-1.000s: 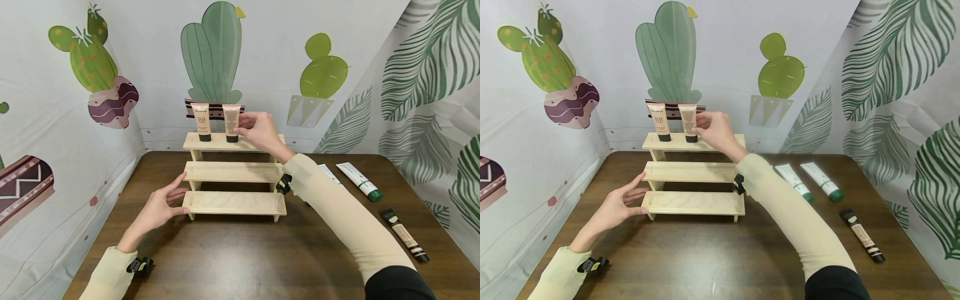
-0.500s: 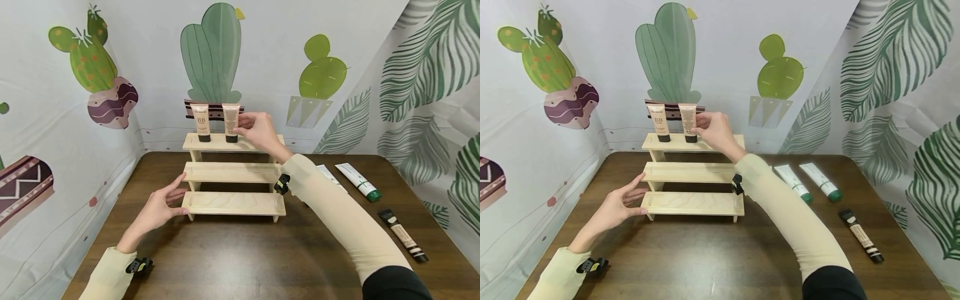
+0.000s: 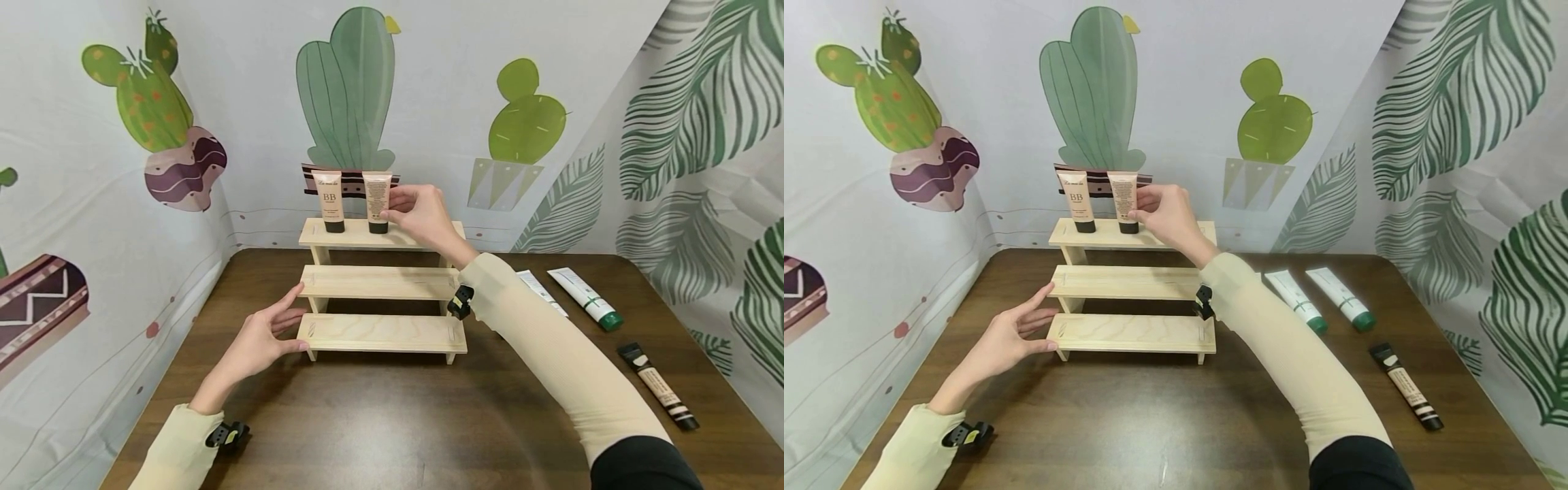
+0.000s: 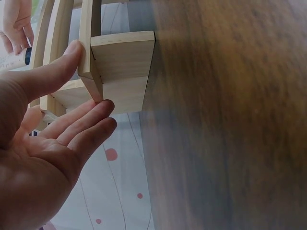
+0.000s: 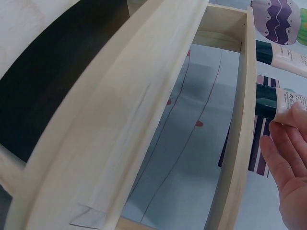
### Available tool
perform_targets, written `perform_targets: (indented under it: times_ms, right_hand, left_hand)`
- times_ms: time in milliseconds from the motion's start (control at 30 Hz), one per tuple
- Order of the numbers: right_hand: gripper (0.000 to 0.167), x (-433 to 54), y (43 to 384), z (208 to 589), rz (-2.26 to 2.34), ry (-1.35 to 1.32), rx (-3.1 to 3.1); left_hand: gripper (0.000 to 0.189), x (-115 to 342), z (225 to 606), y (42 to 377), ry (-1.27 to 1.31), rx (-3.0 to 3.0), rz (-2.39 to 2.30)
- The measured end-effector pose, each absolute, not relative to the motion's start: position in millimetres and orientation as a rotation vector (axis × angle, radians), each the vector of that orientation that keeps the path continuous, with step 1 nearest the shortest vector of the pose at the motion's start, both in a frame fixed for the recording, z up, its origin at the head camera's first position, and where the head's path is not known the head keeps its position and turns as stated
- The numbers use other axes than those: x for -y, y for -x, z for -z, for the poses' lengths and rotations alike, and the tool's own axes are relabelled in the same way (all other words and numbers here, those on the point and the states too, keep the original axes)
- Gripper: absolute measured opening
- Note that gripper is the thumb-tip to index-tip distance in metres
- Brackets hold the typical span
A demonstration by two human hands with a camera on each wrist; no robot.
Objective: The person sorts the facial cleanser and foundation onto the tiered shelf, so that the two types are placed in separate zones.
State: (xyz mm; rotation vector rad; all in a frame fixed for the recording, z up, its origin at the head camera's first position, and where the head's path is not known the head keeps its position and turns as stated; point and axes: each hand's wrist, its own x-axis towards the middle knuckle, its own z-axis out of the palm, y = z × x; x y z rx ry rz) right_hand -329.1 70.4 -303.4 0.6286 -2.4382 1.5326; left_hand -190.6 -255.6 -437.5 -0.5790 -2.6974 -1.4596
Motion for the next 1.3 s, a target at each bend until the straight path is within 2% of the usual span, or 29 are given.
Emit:
perform_targets:
  times_ms: [333,667,967,1300]
  right_hand:
    - [0.034,-81,327,308,-1.564,-0.696,2.446]
    - [0.039,-114,313,312,-1.471,-0.717,2.488]
    - [0.037,-164,283,326,-1.386,-0.717,2.454]
    - [0.038,-216,238,345,-1.208,-0.601,2.490]
  left_hand:
    - [0.111,252,436,190,0.586,2.701,1.457]
    - [0.111,252,438,189,0.589,2.704,1.451]
    - [0.110,254,438,190,0.608,2.702,1.440]
    - [0.111,257,438,191,0.612,2.692,1.456]
